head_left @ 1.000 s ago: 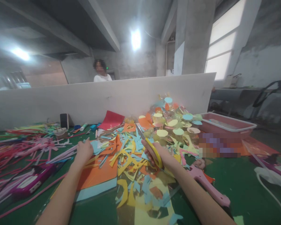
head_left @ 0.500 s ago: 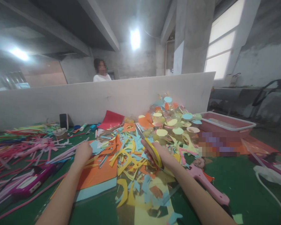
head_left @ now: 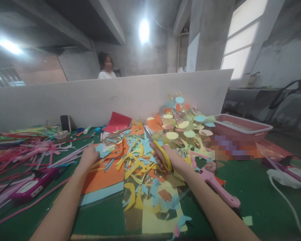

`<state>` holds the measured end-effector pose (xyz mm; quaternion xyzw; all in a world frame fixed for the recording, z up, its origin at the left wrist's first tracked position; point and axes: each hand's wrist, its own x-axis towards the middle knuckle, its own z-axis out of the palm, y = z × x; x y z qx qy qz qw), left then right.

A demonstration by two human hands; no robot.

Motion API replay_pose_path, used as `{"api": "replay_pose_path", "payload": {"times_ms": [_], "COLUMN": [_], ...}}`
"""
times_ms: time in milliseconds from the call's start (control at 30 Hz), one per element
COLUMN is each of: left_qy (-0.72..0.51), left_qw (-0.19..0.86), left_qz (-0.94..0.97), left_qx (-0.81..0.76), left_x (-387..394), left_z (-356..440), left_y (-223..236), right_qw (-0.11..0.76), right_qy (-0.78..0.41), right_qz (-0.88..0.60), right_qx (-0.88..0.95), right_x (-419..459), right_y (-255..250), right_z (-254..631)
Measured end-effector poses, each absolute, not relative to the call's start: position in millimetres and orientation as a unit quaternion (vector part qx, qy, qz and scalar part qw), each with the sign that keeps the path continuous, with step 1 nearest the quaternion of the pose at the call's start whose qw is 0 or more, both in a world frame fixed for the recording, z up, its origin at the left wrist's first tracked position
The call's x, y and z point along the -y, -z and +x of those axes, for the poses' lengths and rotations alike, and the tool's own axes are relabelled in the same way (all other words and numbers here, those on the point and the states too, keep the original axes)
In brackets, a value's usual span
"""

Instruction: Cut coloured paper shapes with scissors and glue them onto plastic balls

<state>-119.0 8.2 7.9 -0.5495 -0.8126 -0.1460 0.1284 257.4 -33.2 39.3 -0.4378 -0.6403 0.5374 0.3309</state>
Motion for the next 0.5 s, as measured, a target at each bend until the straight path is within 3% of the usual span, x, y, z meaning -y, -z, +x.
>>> {"api": "replay_pose_path", "payload": {"times_ms": [233,333,400,500], "left_qy": [0.188,0.277,0.358,0.347], "left_qw": [0.187,0.226,0.193,0.131], "left_qz": [-0.535,-0.559,-0.624,-0.712], "left_qx": [0.802,0.748,0.667,0.597], "left_x": [3.4,5.5,4.8,4.6], "left_z": [-106.3,-90.7,-73.1,-33.1], "left_y": [-8.2,-19.7,-28.1,-35.1], "right_qw": [0.343,0.367,0.394,0.440], "right_qy": [-0.542,-0.497,-0.487,-0.521], "right_qz": [-0.445,-0.441,-0.424,-0.392], "right_qx": [0.625,0.651,0.654,0.617], "right_x": [34.3,37.7,37.6,30.0], "right_y": [-41.2,-46.0,-47.2,-43.7], "right_z": [258.5,259.4,259.4,258.7]}}
